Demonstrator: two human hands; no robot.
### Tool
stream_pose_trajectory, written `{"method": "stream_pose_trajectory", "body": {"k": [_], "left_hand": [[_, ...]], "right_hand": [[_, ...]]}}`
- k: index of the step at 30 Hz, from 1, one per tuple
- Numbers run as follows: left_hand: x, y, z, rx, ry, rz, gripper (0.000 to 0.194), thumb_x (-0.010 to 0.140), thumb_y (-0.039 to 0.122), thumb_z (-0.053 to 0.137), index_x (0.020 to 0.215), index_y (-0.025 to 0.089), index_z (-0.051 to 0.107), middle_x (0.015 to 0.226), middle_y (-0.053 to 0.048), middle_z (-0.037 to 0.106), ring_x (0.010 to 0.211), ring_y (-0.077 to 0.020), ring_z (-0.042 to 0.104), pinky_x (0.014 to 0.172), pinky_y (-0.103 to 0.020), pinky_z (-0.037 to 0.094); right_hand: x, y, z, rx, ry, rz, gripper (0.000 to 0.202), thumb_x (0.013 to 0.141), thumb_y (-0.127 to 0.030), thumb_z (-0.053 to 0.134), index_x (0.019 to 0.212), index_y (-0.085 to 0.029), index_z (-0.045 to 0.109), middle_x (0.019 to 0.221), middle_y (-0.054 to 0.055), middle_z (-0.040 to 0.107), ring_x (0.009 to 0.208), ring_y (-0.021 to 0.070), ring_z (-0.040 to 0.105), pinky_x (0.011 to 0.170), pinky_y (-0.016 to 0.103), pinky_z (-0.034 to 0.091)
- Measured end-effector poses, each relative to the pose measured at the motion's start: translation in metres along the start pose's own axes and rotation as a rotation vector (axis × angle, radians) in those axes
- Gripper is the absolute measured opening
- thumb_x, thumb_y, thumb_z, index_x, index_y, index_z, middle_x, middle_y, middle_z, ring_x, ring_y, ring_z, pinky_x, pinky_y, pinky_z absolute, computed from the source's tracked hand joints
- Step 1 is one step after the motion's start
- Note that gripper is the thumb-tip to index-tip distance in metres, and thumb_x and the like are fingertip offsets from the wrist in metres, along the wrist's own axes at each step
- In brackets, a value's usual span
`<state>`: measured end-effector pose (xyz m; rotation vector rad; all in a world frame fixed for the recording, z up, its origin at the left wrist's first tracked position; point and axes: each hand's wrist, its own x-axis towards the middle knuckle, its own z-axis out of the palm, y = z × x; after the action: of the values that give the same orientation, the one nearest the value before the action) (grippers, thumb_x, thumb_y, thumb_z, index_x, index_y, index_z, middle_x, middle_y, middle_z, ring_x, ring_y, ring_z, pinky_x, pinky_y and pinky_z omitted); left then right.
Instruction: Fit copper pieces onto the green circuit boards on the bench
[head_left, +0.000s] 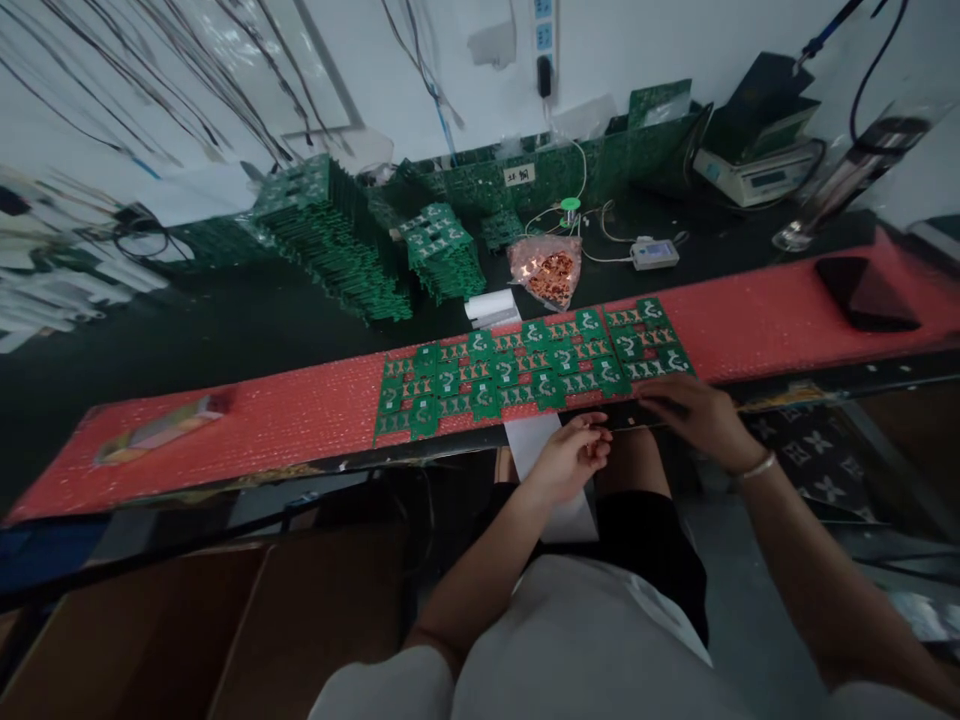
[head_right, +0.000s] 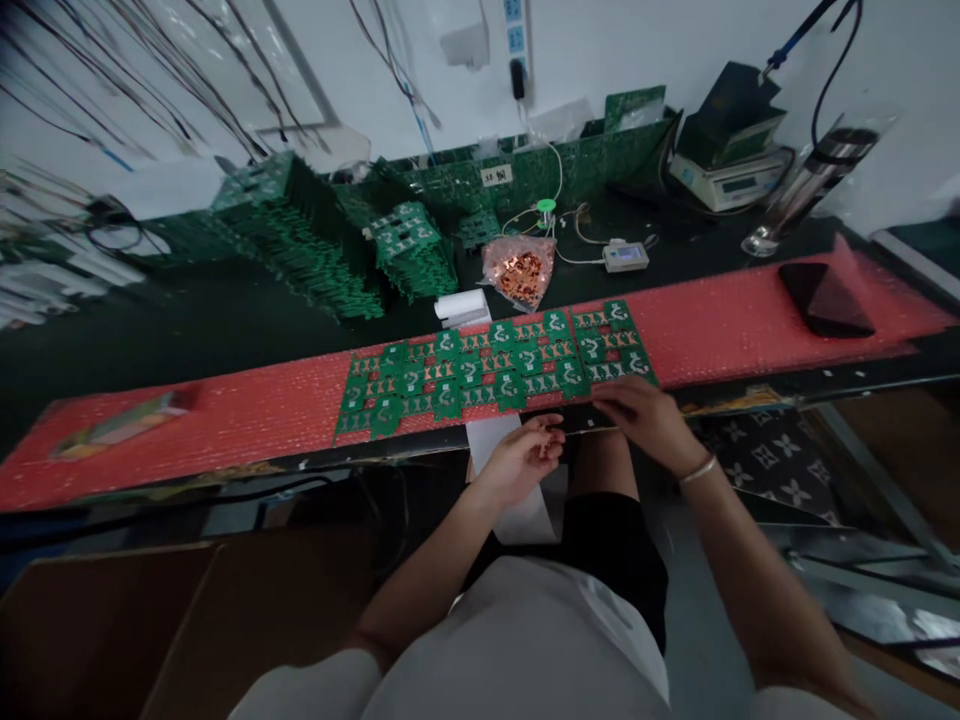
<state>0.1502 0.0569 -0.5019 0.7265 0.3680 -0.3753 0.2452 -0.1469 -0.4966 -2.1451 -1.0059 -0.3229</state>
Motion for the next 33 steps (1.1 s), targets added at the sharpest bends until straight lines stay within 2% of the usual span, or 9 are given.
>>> {"method": "stream_pose_trajectory", "body": {"k": [2,4,7,14,23,33], "left_hand": [[-0.003,0.001,0.001,-0.074,-0.043,-0.022,0.042,0.06,0.021,0.079,0.097,0.011,0.063,0.08,-0.005,0.06,0.061,-0.007,0.048,0.054,-0.02,0.026],[-0.004,0.002,0.0,-0.067,-0.065,-0.034,0.039,0.063,0.023,0.08,0.095,0.01,0.062,0.077,-0.005,0.06,0.057,-0.0064,0.045,0.052,-0.021,0.024],[-0.005,0.001,-0.002,-0.043,-0.057,-0.018,0.038,0.065,0.027,0.082,0.093,0.011,0.06,0.071,-0.003,0.059,0.051,-0.0051,0.042,0.049,-0.021,0.021],[-0.003,0.002,0.001,-0.036,-0.036,-0.001,0.038,0.064,0.028,0.083,0.088,0.014,0.057,0.067,0.0,0.057,0.048,-0.0037,0.039,0.049,-0.02,0.02],[-0.002,0.004,0.003,-0.105,-0.036,-0.029,0.032,0.064,0.026,0.079,0.083,0.014,0.056,0.066,-0.002,0.057,0.048,-0.0045,0.039,0.047,-0.019,0.018],[-0.002,0.005,0.002,-0.078,-0.01,0.016,0.034,0.065,0.028,0.081,0.09,0.009,0.065,0.066,0.0,0.051,0.05,-0.0042,0.039,0.046,-0.019,0.016]], "right_hand": [[0.006,0.032,-0.005,-0.076,0.049,0.023,0.017,0.094,-0.031,0.058,0.101,-0.023,0.072,0.1,0.007,0.074,0.094,0.0233,0.068,0.085,0.042,0.059],[0.01,0.056,-0.008,-0.117,0.038,0.021,0.019,0.095,-0.033,0.057,0.099,-0.023,0.073,0.098,0.006,0.074,0.094,0.0241,0.068,0.085,0.044,0.059],[0.011,0.073,-0.009,-0.138,-0.019,-0.001,0.022,0.096,-0.033,0.054,0.099,-0.023,0.073,0.099,0.005,0.075,0.095,0.0237,0.068,0.087,0.044,0.058],[0.01,0.079,-0.01,-0.12,-0.06,0.002,0.024,0.097,-0.032,0.052,0.1,-0.023,0.074,0.103,0.005,0.075,0.1,0.0235,0.067,0.093,0.046,0.056],[0.013,0.082,-0.011,-0.129,-0.105,-0.018,0.026,0.097,-0.028,0.049,0.1,-0.023,0.074,0.102,0.004,0.075,0.097,0.0227,0.067,0.09,0.046,0.057],[0.013,0.084,-0.013,-0.137,-0.11,-0.049,0.026,0.098,-0.029,0.048,0.098,-0.023,0.073,0.103,0.005,0.074,0.098,0.0219,0.067,0.09,0.044,0.057]]}}
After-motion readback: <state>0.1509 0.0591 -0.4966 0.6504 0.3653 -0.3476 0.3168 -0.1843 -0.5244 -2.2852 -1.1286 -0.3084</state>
